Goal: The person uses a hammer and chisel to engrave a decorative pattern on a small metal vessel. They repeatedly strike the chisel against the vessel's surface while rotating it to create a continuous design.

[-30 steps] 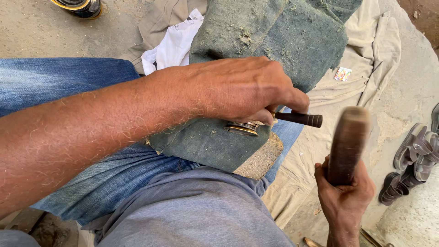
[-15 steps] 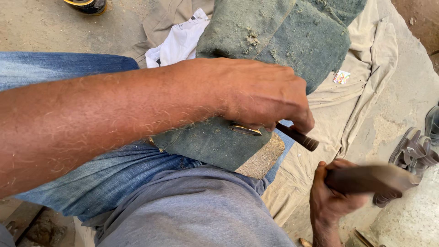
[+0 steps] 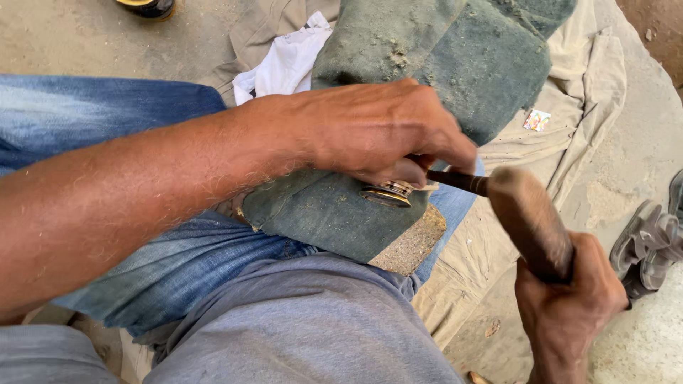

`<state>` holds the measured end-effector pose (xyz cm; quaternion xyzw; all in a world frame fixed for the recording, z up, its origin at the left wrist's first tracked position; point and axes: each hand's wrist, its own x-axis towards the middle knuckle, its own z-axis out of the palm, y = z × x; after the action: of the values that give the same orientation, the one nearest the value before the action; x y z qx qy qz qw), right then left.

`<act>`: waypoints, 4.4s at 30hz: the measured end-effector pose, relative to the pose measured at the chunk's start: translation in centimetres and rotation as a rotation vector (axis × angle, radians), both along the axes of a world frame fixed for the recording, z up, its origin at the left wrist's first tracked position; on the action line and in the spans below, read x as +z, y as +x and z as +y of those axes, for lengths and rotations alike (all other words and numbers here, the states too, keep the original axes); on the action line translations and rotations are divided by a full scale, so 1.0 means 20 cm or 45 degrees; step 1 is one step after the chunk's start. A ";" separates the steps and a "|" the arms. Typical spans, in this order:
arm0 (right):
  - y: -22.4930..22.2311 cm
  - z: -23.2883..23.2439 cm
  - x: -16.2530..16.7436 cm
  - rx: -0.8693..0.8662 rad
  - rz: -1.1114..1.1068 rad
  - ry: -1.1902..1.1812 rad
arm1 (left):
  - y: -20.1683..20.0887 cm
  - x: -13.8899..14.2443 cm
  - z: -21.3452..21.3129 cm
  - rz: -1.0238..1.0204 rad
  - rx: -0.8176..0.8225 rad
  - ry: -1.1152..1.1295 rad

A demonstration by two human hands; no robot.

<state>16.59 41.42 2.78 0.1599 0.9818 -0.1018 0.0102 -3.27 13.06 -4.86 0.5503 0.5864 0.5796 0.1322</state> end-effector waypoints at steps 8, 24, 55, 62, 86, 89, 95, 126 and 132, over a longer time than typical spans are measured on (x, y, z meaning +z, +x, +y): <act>-0.09 0.01 0.09 0.044 0.019 -0.251 | 0.06 -0.09 -0.02 -0.028 0.191 0.038; -0.03 0.14 -0.29 -0.550 0.185 -1.307 | 0.12 -0.03 0.06 -0.728 0.679 -0.227; -0.35 0.16 -0.15 -0.348 0.003 -0.874 | -0.03 -0.01 0.16 -0.690 0.481 -0.408; -0.31 0.20 -0.12 -0.249 0.073 -0.835 | -0.16 0.03 0.23 -0.449 0.158 -0.670; -0.49 0.27 -0.12 -0.145 -0.016 -0.898 | -0.08 0.02 0.18 -0.463 0.389 -0.454; -0.56 0.42 -0.13 0.160 -0.323 -0.484 | -0.04 0.02 0.14 -0.506 0.439 -0.398; -0.72 0.73 -0.26 0.237 -0.700 -0.073 | 0.06 0.01 0.12 -0.699 0.634 -0.428; -1.30 0.66 -0.35 0.630 -0.758 0.003 | 0.25 -0.03 0.19 -0.834 1.243 -0.323; -1.29 0.67 -0.39 0.685 -0.756 0.010 | 0.24 -0.02 0.18 -0.812 1.127 -0.372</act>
<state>-9.28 54.72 -5.07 -0.0804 0.9433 -0.0413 0.3193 1.60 16.60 -5.24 0.0254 0.7665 0.6301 0.1220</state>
